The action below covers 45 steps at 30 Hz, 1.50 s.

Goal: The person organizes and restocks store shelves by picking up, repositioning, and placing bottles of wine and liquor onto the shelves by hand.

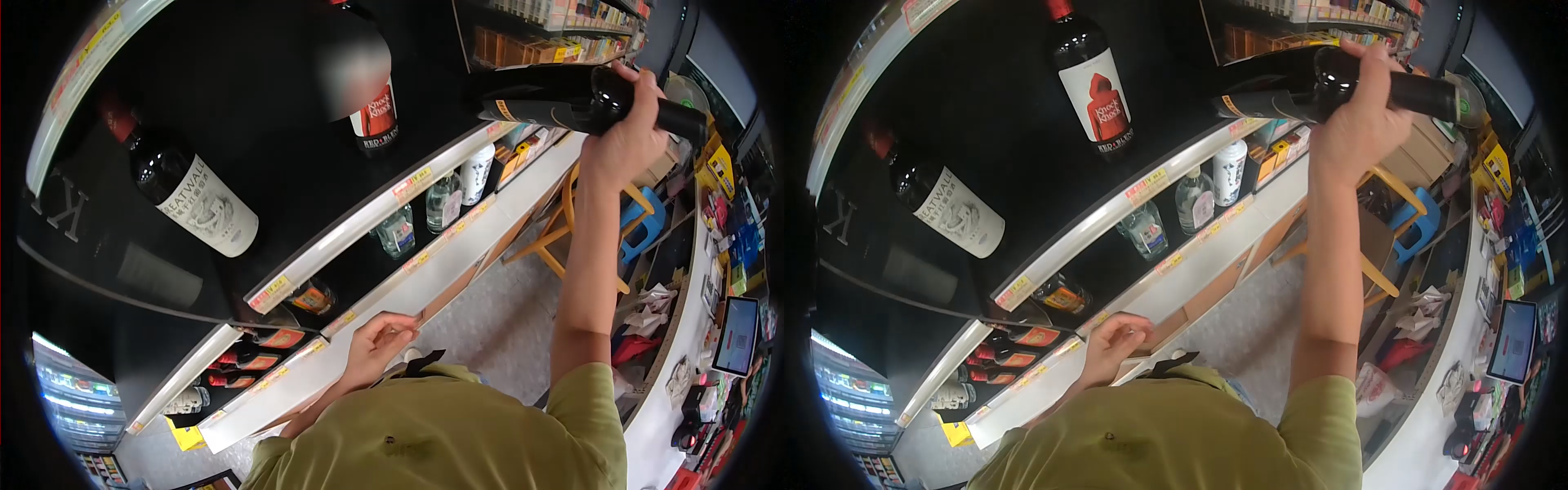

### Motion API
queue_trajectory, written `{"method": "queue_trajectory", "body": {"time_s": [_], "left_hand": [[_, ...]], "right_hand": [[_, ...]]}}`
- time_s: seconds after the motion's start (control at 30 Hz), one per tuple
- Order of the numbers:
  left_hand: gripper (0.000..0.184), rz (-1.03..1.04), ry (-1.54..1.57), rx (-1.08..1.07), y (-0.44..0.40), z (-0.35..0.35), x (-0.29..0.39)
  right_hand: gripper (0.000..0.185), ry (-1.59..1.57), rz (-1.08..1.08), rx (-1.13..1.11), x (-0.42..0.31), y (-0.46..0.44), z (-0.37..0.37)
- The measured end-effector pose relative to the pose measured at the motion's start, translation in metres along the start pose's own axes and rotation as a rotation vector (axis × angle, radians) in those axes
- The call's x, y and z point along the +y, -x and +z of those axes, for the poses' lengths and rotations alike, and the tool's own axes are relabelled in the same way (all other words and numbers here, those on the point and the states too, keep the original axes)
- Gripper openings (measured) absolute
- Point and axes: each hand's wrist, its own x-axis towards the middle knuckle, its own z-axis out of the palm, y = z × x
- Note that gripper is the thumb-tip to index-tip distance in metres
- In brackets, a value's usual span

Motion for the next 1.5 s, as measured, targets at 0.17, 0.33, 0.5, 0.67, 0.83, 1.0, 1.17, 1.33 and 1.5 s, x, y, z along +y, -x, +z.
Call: {"method": "queue_trajectory", "body": {"time_s": [0.17, 0.33, 0.5, 0.67, 0.83, 1.0, 1.17, 1.33, 1.5], "left_hand": [[0.019, 0.001, 0.012, 0.097, -0.013, -0.016, 0.001], [0.016, -0.015, 0.021, 0.188, -0.028, -0.014, 0.004], [0.013, 0.042, 0.095, 0.299, -0.039, 0.003, 0.001], [0.011, 0.040, 0.103, 0.367, -0.049, 0.019, -0.001], [0.010, 0.067, 0.097, 0.418, -0.051, 0.027, -0.002], [0.010, 0.084, 0.130, 0.459, -0.052, 0.031, -0.006], [0.011, 0.056, 0.100, 0.473, -0.055, 0.034, -0.010], [0.012, 0.019, 0.119, 0.475, -0.059, 0.034, -0.009], [0.012, 0.006, 0.121, 0.478, -0.064, 0.032, -0.008]], "right_hand": [[0.022, -0.018, 0.148, 0.054, 0.047, 0.002, 0.012], [0.013, -0.046, 0.283, 0.054, 0.077, -0.005, 0.023], [0.015, -0.031, 0.431, -0.106, 0.091, -0.024, 0.034], [0.023, 0.058, 0.529, -0.280, 0.098, -0.049, 0.044], [0.027, 0.139, 0.525, -0.368, 0.104, -0.063, 0.050], [0.030, 0.190, 0.474, -0.448, 0.116, -0.069, 0.053], [0.029, 0.170, 0.503, -0.441, 0.129, -0.073, 0.058], [0.027, 0.165, 0.531, -0.425, 0.143, -0.079, 0.064], [0.026, 0.196, 0.532, -0.477, 0.161, -0.085, 0.069]]}}
